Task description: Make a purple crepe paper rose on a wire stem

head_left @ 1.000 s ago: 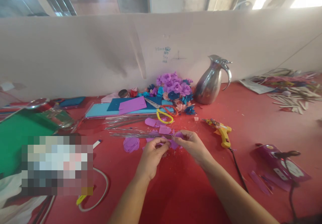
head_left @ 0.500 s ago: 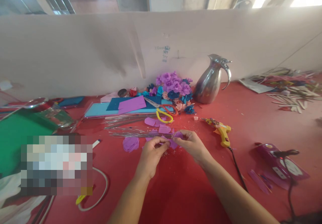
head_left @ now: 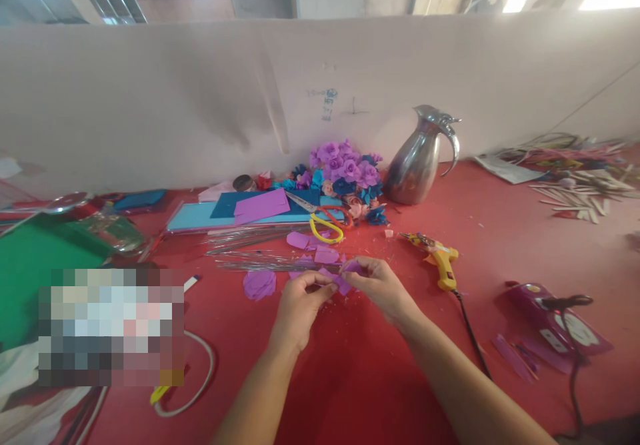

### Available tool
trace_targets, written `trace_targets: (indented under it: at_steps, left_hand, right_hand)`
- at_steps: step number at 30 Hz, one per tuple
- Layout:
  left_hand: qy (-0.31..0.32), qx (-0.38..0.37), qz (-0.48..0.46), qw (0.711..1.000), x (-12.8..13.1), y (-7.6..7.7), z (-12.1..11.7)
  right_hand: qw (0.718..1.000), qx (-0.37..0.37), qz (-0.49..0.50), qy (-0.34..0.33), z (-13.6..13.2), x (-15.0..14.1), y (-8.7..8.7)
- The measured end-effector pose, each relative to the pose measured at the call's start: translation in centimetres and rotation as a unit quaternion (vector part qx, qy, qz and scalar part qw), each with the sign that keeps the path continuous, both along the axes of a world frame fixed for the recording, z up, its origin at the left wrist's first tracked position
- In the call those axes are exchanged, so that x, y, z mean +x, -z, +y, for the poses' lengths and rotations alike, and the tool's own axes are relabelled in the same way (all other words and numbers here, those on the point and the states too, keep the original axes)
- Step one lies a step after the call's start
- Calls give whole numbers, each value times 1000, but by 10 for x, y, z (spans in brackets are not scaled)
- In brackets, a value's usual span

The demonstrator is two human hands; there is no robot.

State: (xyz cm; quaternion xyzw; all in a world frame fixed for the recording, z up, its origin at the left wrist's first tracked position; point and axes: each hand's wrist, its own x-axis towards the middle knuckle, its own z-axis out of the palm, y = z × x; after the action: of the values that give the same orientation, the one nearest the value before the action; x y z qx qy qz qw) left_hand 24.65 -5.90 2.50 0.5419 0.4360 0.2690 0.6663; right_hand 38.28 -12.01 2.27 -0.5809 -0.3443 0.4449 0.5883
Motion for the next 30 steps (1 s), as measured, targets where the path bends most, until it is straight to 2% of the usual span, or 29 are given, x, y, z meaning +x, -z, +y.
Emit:
trace_targets:
  at_steps: [13, 30]
  left_hand:
    - [64, -12, -9, 998, -3, -4, 3]
    - [18, -24, -12, 999, -4, -8, 3]
  right_hand:
    - [1000, 12, -7, -3, 0, 2, 0]
    - [1000, 7, 1, -21, -1, 0, -4]
